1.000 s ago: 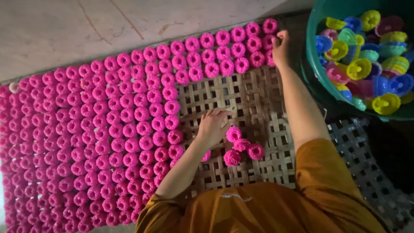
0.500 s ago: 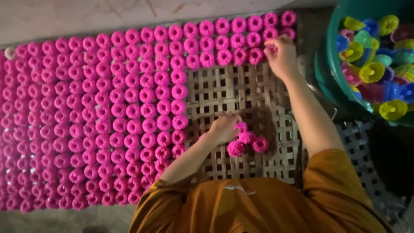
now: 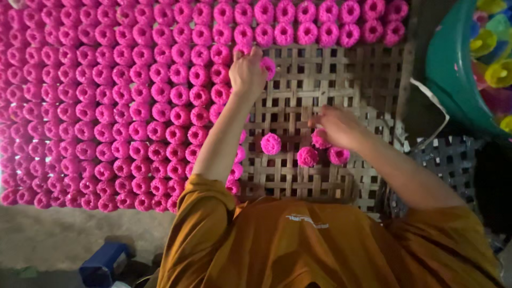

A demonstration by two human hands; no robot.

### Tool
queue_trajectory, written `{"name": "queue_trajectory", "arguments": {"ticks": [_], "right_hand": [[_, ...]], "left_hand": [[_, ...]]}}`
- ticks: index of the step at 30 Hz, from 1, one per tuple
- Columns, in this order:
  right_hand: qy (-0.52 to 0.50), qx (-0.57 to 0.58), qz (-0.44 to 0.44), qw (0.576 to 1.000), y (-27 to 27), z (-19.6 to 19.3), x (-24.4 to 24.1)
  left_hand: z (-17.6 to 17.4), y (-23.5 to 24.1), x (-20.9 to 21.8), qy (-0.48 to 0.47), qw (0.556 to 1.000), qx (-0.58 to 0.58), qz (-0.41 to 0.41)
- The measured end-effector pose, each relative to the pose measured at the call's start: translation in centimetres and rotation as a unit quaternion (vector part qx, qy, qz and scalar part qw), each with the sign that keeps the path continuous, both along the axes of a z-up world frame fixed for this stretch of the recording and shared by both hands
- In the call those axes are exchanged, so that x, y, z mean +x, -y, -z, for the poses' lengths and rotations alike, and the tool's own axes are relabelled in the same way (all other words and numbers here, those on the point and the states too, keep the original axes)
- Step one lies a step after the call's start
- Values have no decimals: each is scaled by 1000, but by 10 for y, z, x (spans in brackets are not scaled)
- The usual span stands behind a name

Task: The person assembles pink flower-shaped items by placing them into colorful plastic molds and arranging them on a woven tray. They repeatedly pick up the items, fit them into molds, and place the completed units back onto the tray in neat rows.

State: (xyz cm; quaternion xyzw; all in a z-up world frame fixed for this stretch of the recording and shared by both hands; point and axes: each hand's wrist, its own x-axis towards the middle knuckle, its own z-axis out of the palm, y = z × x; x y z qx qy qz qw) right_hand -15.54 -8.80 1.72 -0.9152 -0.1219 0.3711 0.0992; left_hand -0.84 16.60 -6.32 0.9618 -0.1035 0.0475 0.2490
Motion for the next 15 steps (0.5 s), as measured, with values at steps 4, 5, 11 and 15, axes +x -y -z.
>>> {"name": "queue_trajectory", "arguments": {"ticks": [4,5,11,15], "right_hand": [[47,-6,-95,994,-5,-7,-18],[53,-42,-96,993,-4,-10,-16],[167,30,69,983,5,-6,43],[266,262,216,902,-10,39,120]], "left_hand": [[-4,-1,8,9,1000,7,-19],[-6,-2,9,-2,1000,-13,-20],[-16,0,14,-5,1000,14,-22],[-20,4,19,36,999,7,14]]}}
